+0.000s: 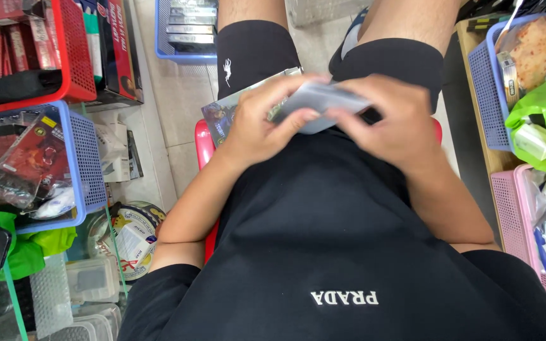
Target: Opening a screen protector package and inspecting the contents.
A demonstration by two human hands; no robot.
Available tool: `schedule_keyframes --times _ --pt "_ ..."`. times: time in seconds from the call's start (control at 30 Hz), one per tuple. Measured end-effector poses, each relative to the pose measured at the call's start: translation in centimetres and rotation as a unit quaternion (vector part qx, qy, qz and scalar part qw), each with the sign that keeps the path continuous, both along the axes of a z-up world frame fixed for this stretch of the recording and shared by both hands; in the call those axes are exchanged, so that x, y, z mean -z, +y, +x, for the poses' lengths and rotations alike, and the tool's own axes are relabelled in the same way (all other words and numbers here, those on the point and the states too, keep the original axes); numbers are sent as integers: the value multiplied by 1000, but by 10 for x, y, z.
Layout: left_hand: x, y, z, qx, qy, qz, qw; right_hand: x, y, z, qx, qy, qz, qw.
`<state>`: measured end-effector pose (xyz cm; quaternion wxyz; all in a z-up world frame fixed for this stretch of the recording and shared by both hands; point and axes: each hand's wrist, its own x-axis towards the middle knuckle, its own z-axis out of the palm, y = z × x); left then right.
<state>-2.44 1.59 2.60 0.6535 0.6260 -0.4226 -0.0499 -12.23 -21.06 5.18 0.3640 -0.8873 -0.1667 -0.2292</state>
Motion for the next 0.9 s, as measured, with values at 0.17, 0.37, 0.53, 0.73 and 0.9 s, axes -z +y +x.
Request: schedule_keyframes --times 0.17,0.37,0.53,0.73,0.9 --pt "16 9 30 -83 -154 208 962 38 -64 -2 166 34 151 974" --pt "27 -3 44 -79 -212 353 908 53 -62 16 141 32 280 949" --pt "16 1 47 -118 -226 248 935 81 -40 19 126 -97 242 957" --pt "10 9 33 -150 -286 100 941 116 -31 -7 88 -166 264 946" --pt "19 9 23 -153 -303 60 939 84 -20 -24 70 -211 151 963"
